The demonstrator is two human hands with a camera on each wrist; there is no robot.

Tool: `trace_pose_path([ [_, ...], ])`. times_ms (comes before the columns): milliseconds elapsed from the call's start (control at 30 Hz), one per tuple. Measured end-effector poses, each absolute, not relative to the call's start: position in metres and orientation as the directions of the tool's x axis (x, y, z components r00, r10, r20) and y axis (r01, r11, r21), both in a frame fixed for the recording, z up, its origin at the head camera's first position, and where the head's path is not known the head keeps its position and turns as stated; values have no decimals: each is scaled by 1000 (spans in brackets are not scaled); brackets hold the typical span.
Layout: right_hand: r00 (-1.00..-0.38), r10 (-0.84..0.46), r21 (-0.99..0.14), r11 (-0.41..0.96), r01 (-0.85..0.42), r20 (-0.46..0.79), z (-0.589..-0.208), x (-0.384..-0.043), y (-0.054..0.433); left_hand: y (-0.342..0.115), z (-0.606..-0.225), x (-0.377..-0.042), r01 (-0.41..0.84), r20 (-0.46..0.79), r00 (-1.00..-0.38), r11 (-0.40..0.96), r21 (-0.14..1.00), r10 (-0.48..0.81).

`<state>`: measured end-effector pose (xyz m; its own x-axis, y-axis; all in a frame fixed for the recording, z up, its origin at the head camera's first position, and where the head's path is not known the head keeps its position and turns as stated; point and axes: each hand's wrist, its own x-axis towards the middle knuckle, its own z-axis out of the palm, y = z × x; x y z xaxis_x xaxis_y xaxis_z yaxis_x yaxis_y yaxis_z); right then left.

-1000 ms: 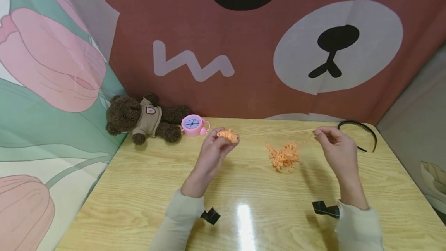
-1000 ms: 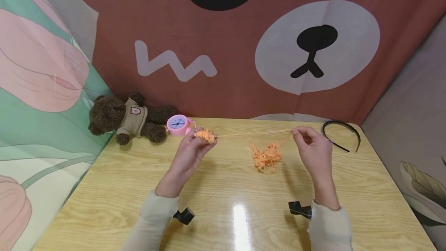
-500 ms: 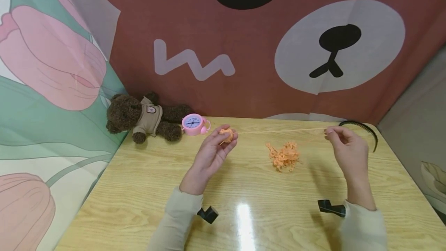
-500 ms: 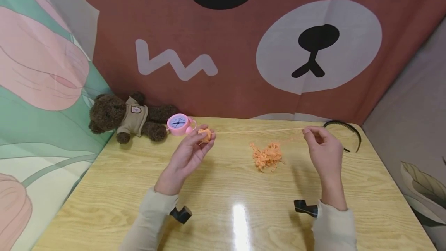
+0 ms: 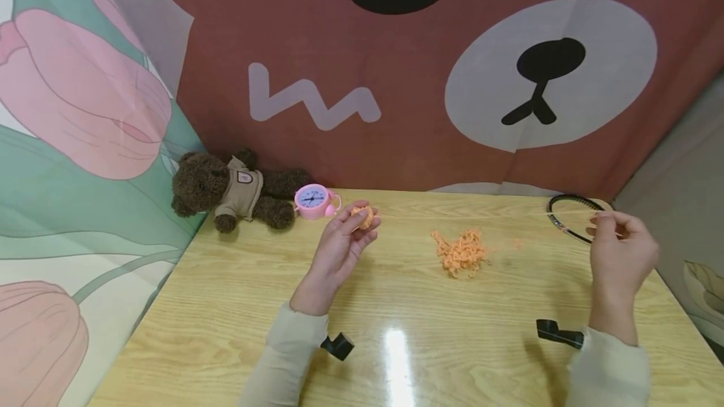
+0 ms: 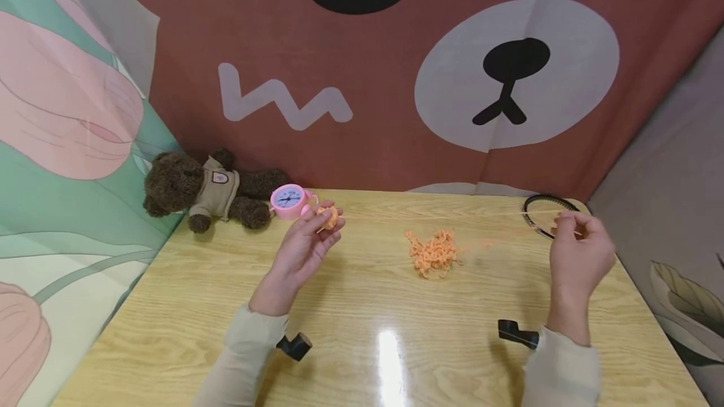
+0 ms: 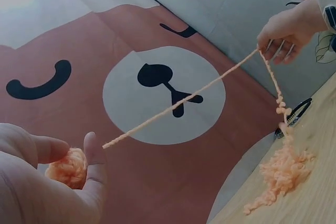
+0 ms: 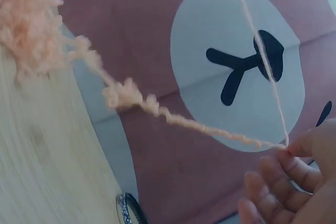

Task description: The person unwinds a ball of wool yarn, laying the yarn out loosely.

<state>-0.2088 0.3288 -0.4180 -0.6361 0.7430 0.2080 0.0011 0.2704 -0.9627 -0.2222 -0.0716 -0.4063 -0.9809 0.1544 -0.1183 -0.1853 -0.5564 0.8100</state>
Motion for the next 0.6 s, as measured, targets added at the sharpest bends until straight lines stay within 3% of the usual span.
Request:
trace_pose_path([
  [100, -719, 666, -883, 439, 165, 197, -421, -210, 331, -70, -406, -222, -190, -115, -979, -554, 811, 167],
  [200, -855, 482, -743, 640, 193, 193, -424, -211, 324, -68, -407, -221, -205, -108, -972, -542, 815, 207],
  [333, -944, 226, -671, 741, 6, 241, -424, -212, 296, -63, -407, -217, -229, -91, -956, -514, 826, 279],
  [467, -957, 6, -648, 737, -191, 289, -423, -211, 258, -57, -408, -211, -254, -73, -927, -469, 846, 369],
  [600, -948, -209, -684, 656, -319, 241, -425, -207, 221, -52, -410, -207, -261, -60, -894, -408, 875, 444],
])
